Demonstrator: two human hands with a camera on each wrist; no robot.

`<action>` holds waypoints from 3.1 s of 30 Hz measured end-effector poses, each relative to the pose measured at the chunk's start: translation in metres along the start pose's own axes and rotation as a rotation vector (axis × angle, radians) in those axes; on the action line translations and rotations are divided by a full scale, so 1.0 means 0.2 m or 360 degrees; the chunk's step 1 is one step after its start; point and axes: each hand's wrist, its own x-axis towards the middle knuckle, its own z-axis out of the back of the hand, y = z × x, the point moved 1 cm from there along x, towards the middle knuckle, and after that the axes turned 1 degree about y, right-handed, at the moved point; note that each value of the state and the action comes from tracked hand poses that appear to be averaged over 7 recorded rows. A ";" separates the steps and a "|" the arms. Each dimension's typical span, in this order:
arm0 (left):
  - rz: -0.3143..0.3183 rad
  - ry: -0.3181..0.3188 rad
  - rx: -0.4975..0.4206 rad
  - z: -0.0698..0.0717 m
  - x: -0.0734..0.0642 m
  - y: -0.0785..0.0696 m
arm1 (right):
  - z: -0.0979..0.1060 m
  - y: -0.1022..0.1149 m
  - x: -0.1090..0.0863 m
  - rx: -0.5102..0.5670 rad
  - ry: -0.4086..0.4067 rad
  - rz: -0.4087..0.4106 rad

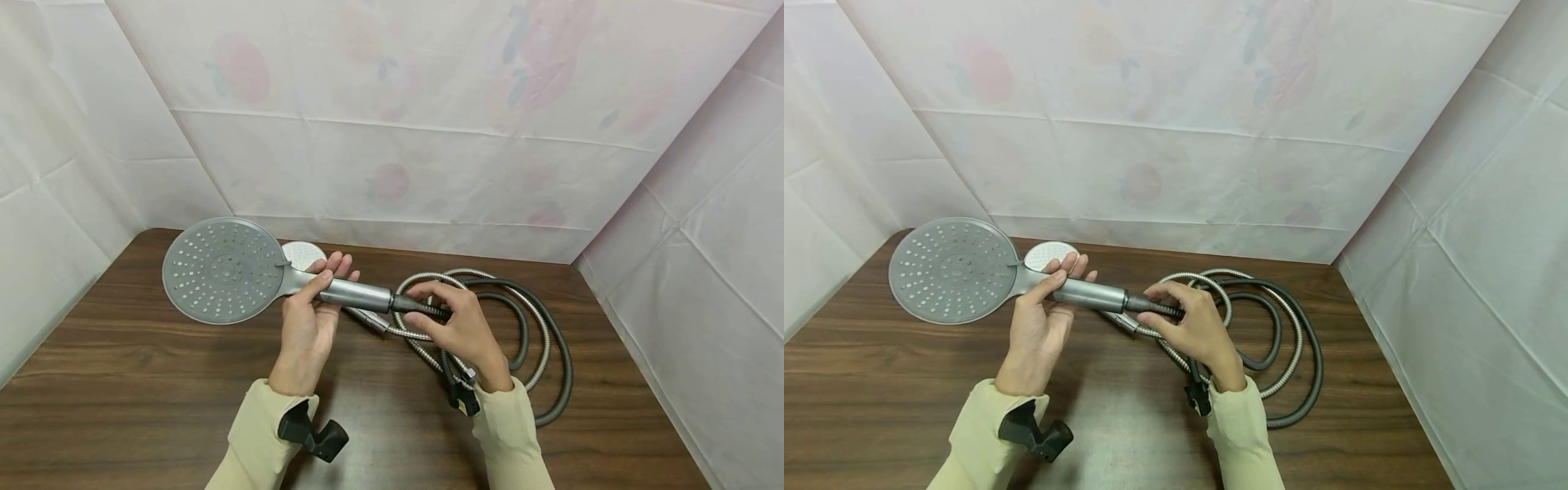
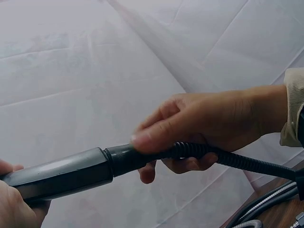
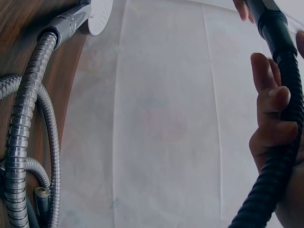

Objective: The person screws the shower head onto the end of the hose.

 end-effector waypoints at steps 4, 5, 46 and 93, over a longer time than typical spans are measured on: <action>-0.0006 -0.0004 0.0003 0.00 0.00 0.00 | 0.00 0.00 0.00 -0.0026 -0.0020 0.0038; -0.0008 -0.0006 0.0006 0.00 0.00 0.00 | 0.00 0.00 0.01 -0.0038 -0.0026 0.0052; -0.0010 0.0001 0.0000 0.01 0.00 0.00 | 0.00 0.01 0.00 -0.0049 -0.0032 0.0089; 0.0013 0.0021 -0.0042 0.00 -0.01 0.00 | 0.01 0.02 0.00 0.0006 -0.0067 0.0062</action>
